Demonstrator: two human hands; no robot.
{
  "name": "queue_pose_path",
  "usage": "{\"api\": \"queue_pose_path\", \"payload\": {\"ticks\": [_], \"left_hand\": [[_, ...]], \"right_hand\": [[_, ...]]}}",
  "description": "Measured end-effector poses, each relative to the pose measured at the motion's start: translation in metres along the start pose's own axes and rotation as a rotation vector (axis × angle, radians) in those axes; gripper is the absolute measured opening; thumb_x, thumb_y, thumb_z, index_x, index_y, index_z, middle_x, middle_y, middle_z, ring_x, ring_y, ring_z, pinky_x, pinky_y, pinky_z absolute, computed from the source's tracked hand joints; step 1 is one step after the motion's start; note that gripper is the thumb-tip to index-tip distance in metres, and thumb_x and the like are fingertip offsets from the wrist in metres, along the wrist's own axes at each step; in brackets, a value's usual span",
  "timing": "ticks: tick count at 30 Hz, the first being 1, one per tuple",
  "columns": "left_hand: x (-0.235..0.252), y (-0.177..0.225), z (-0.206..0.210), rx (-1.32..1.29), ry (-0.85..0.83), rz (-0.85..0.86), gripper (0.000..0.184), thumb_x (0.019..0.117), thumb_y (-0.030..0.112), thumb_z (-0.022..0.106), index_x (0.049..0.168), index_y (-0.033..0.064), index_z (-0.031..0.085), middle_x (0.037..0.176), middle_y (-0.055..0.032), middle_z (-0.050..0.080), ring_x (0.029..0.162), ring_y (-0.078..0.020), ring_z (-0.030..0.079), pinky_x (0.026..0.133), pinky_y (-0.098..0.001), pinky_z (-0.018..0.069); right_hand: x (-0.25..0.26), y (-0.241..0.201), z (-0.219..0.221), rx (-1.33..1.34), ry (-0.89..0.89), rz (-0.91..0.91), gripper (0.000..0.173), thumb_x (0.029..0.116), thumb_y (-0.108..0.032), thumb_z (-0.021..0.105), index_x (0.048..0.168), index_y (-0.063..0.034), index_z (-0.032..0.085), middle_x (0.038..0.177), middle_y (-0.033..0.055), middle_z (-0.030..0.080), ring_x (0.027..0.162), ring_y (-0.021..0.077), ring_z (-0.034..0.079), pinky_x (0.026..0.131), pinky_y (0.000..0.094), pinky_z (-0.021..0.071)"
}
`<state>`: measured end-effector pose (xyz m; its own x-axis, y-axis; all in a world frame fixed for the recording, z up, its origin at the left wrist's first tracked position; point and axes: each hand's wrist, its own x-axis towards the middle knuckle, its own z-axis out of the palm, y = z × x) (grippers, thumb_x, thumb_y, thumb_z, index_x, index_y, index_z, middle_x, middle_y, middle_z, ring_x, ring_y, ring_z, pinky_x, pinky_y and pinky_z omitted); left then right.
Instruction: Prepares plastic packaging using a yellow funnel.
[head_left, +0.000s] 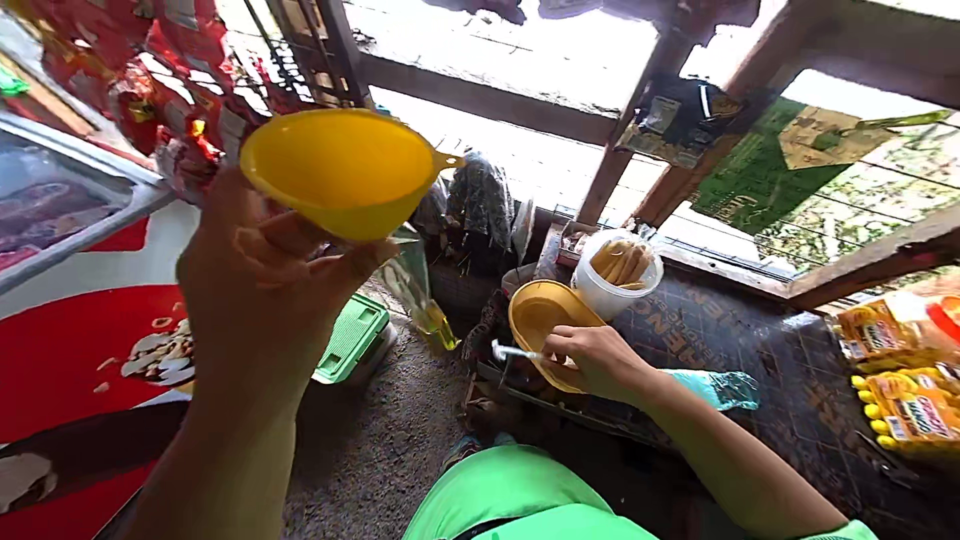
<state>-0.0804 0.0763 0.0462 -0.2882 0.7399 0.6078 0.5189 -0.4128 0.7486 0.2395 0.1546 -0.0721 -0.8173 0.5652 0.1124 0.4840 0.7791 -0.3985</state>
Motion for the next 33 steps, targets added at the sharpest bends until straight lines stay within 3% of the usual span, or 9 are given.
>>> {"api": "queue_pose_path", "payload": {"ticks": [2,4,6,12,17,21,24,29,33], "left_hand": [[-0.003,-0.005,0.001,-0.010,-0.007,0.001,0.085,0.0805,0.031,0.086,0.148,0.0099,0.038,0.131,0.0043,0.064,0.117,-0.0065,0.065,0.098,-0.0259,0.0586],[-0.008,-0.007,0.003,-0.018,-0.009,-0.017,0.083,0.0805,0.031,0.085,0.146,0.0111,0.039,0.128,0.0044,0.065,0.115,-0.0065,0.066,0.096,-0.0265,0.0595],[-0.012,-0.007,0.005,-0.041,-0.018,-0.045,0.081,0.0815,0.030,0.085,0.146,0.0130,0.039,0.127,0.0055,0.065,0.114,-0.0058,0.067,0.093,-0.0263,0.0609],[-0.010,-0.001,0.008,-0.090,-0.023,-0.006,0.079,0.0812,0.025,0.085,0.145,0.0114,0.040,0.131,0.0052,0.063,0.116,-0.0073,0.066,0.094,-0.0255,0.0611],[0.006,0.026,0.005,-0.090,-0.006,-0.012,0.074,0.0783,0.008,0.081,0.140,0.0111,0.041,0.116,0.0105,0.069,0.100,-0.0009,0.070,0.086,-0.0201,0.0608],[0.019,0.045,-0.003,0.019,-0.043,0.003,0.072,0.0788,0.010,0.083,0.140,0.0091,0.045,0.111,0.0058,0.071,0.093,0.0007,0.071,0.080,-0.0167,0.0610],[0.027,0.050,-0.004,0.044,-0.103,0.046,0.078,0.0800,0.008,0.083,0.146,0.0080,0.042,0.113,0.0002,0.070,0.092,-0.0016,0.071,0.081,-0.0171,0.0605],[0.033,0.054,-0.003,0.032,-0.108,0.026,0.077,0.0802,0.007,0.083,0.146,0.0090,0.042,0.110,-0.0002,0.072,0.091,-0.0017,0.071,0.080,-0.0168,0.0600],[0.032,0.049,-0.003,0.039,-0.101,0.045,0.075,0.0804,0.009,0.082,0.145,0.0097,0.043,0.109,0.0019,0.070,0.087,0.0001,0.069,0.076,-0.0155,0.0586]], "right_hand": [[-0.001,-0.001,-0.004,-0.010,0.010,0.197,0.024,0.0971,-0.023,0.063,0.099,-0.0009,0.071,0.089,0.0157,0.071,0.079,0.0328,0.071,0.067,0.0537,0.0563],[0.001,-0.004,-0.013,-0.055,-0.098,0.410,0.036,0.0991,-0.034,0.064,0.109,0.0002,0.071,0.098,0.0197,0.072,0.091,0.0380,0.071,0.078,0.0583,0.0545],[0.001,-0.005,-0.019,-0.048,-0.143,0.492,0.044,0.0979,-0.042,0.066,0.118,-0.0024,0.071,0.105,0.0190,0.072,0.097,0.0377,0.070,0.084,0.0586,0.0532],[-0.017,-0.001,-0.036,-0.022,0.176,0.358,0.036,0.0995,-0.037,0.063,0.113,-0.0053,0.075,0.093,0.0127,0.073,0.081,0.0318,0.071,0.071,0.0563,0.0560],[-0.027,-0.004,-0.039,-0.018,0.258,0.293,0.029,0.0989,-0.031,0.063,0.109,-0.0078,0.076,0.090,0.0087,0.073,0.072,0.0252,0.068,0.065,0.0483,0.0561],[-0.031,-0.013,-0.030,-0.001,0.299,0.232,0.027,0.0975,-0.031,0.064,0.108,-0.0098,0.076,0.087,0.0053,0.072,0.067,0.0195,0.064,0.060,0.0405,0.0536],[-0.035,-0.016,-0.026,0.005,0.312,0.220,0.029,0.0971,-0.033,0.063,0.110,-0.0100,0.076,0.087,0.0041,0.070,0.064,0.0173,0.061,0.057,0.0379,0.0510],[-0.039,-0.015,-0.028,0.009,0.351,0.246,0.029,0.0972,-0.033,0.064,0.111,-0.0103,0.076,0.094,0.0080,0.068,0.064,0.0168,0.058,0.056,0.0361,0.0502],[-0.045,-0.014,-0.041,0.005,0.430,0.274,0.020,0.0978,-0.020,0.063,0.107,-0.0091,0.076,0.098,0.0112,0.068,0.065,0.0164,0.058,0.058,0.0348,0.0508]]}}
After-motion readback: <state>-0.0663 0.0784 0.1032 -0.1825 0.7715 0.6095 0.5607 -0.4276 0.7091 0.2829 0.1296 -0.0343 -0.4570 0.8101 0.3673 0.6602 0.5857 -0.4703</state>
